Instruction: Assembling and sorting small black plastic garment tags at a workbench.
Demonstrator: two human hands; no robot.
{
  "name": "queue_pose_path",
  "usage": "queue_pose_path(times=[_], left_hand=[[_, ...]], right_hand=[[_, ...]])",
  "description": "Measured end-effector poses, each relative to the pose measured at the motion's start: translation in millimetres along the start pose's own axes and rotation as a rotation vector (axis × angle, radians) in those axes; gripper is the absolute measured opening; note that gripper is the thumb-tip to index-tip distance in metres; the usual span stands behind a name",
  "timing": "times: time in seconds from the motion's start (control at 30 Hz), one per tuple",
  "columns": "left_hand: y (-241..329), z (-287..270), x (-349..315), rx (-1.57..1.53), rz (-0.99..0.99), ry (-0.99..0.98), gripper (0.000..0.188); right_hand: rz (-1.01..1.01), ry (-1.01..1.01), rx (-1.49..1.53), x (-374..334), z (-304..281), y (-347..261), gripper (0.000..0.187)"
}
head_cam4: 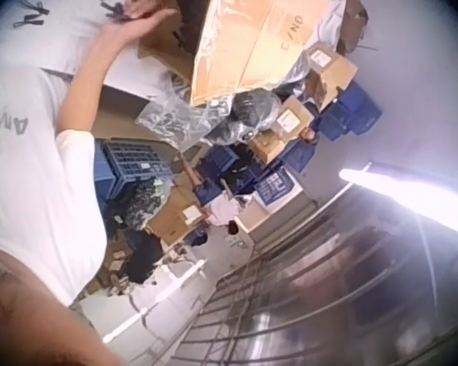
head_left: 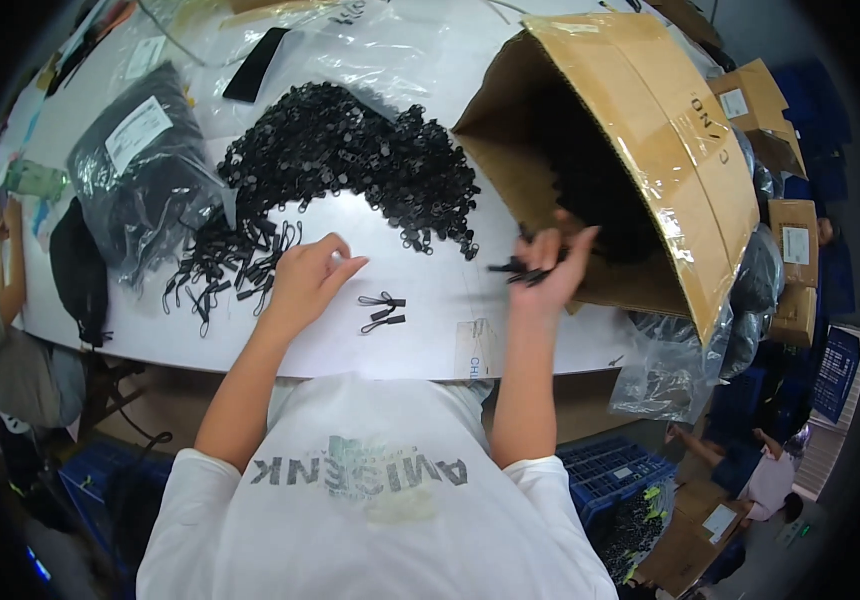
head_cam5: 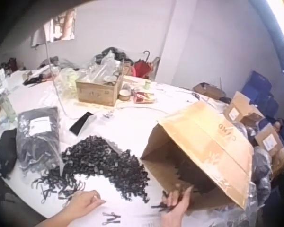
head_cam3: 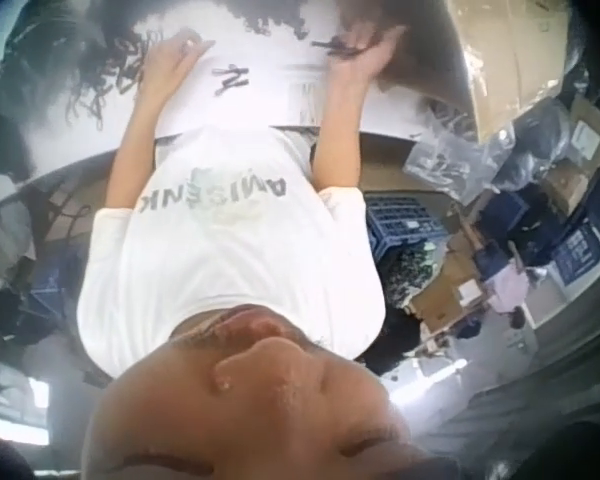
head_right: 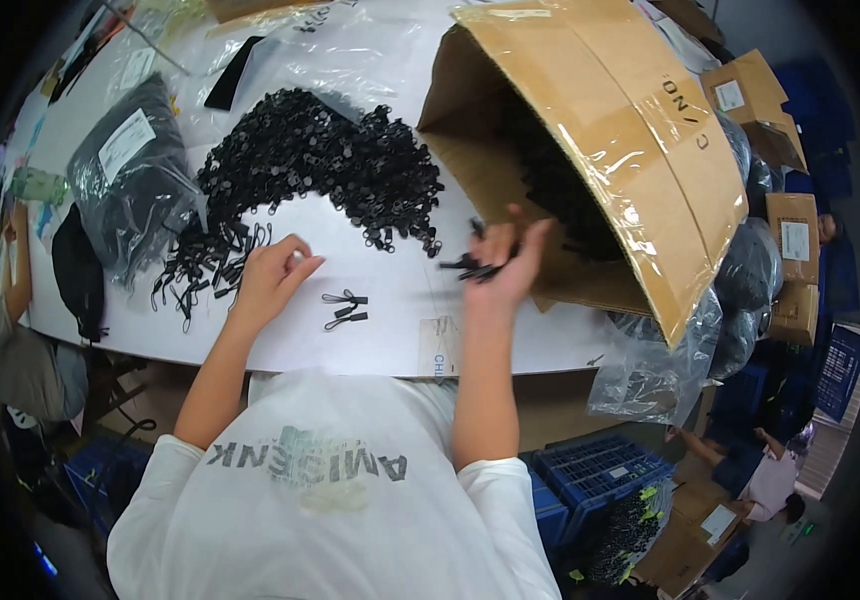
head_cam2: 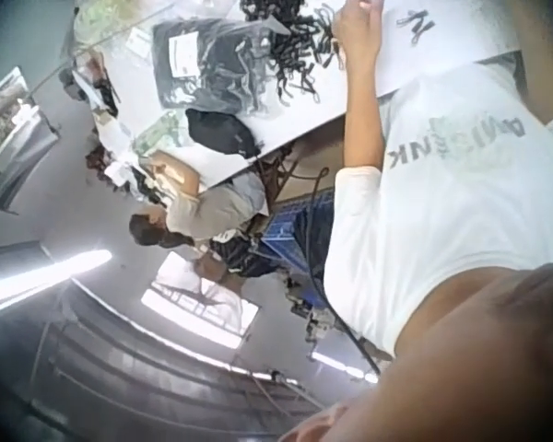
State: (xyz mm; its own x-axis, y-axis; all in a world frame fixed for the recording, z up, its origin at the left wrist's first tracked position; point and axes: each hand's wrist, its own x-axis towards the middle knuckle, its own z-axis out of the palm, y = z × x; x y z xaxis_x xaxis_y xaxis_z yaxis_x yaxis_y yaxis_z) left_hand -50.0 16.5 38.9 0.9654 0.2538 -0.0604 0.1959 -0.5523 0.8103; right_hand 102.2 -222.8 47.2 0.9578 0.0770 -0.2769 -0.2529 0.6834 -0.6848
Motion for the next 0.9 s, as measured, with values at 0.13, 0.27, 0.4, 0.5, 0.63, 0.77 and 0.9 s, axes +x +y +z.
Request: queue_pose_path(times=[0.13, 0.27, 0.4, 0.5, 0.63, 0.77, 0.9], left_hand=[[6.3, 24.3, 21.6, 0.306, 0.106, 0.072, 0.033], [4.1, 47.5, 43.9, 0.437, 0.146, 0.129, 0.036], [2.6, 56.6, 55.9, 0.507, 0.123, 0.135, 0.030], [-2.5, 52.3, 57.5, 0.526, 0.157, 0.105, 0.024], [-5.5, 47.0, 55.4, 0.523, 0.142, 0.060, 0.015], [-5.7, 45.9, 53.6, 0.553, 0.172, 0.069, 0.015], [-8.5, 38.9, 49.4, 0.549, 0.152, 0.078, 0.013]], right_hand=[[0.090, -0.015, -0.084, -12.3, -6.8, 7.0, 0.030], [0.155, -0.140, -0.304, -31.2, 0.2, 24.1, 0.024], [0.323, -0.236, -0.295, -43.1, -7.9, 29.9, 0.014], [0.370, -0.235, -0.409, -46.6, -11.8, 32.3, 0.016], [0.214, -0.120, -0.586, -37.8, -12.4, 23.5, 0.018], [-0.165, -0.196, -1.080, -25.9, -24.2, 16.5, 0.014], [-0.352, -0.058, -1.577, -18.9, -20.0, 9.2, 0.017]])
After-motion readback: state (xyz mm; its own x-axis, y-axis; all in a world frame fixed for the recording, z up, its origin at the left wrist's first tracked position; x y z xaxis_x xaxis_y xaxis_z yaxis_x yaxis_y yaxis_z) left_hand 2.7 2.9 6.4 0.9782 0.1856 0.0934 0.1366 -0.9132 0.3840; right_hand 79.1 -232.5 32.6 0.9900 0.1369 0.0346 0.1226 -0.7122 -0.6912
